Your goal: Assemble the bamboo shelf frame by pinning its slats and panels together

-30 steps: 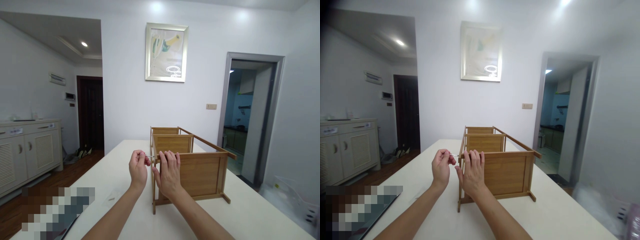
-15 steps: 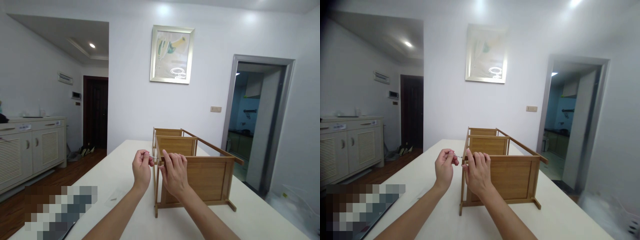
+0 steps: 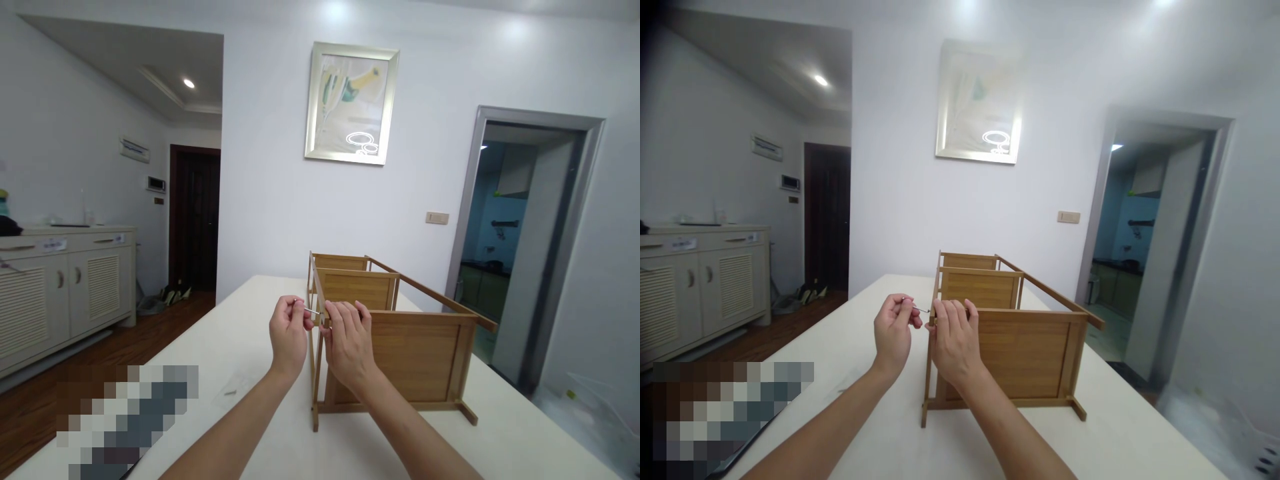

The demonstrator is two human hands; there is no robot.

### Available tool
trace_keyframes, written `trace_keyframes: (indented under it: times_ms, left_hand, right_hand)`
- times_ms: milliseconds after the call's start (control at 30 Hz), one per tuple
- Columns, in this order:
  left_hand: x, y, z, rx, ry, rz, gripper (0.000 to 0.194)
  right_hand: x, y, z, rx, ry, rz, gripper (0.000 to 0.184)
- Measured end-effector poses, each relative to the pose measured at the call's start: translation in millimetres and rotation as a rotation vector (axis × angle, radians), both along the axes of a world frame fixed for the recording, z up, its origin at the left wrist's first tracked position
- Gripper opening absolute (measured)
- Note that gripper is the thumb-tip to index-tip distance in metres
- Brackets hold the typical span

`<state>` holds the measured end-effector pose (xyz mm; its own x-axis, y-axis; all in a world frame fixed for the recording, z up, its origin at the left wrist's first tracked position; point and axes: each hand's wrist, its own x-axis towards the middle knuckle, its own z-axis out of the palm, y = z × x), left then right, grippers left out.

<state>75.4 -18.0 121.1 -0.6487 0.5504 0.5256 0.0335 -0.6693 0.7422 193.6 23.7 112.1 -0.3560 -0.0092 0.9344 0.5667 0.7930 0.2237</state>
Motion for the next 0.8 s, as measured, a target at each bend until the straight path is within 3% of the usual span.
trace_keyframes:
  times_ms: [567, 700, 800]
  left_hand:
    - [3.0, -4.8, 3.3, -0.044, -0.005, 0.020, 0.023]
    - [5.7, -8.5, 5.6, -0.065, -0.018, -0.004, 0.026]
    - [6.2, -8.7, 5.7, -0.078, -0.052, -0.031, 0.027]
  right_hand:
    - [2.1, -1.2, -6.3, 0.078, 0.074, -0.016, 0.038]
    - [-1.5, -9.7, -19.8, 0.108, 0.173, 0.031, 0.051]
    - [-3.8, -13.1, -29.6, 0.086, 0.125, 0.097, 0.063]
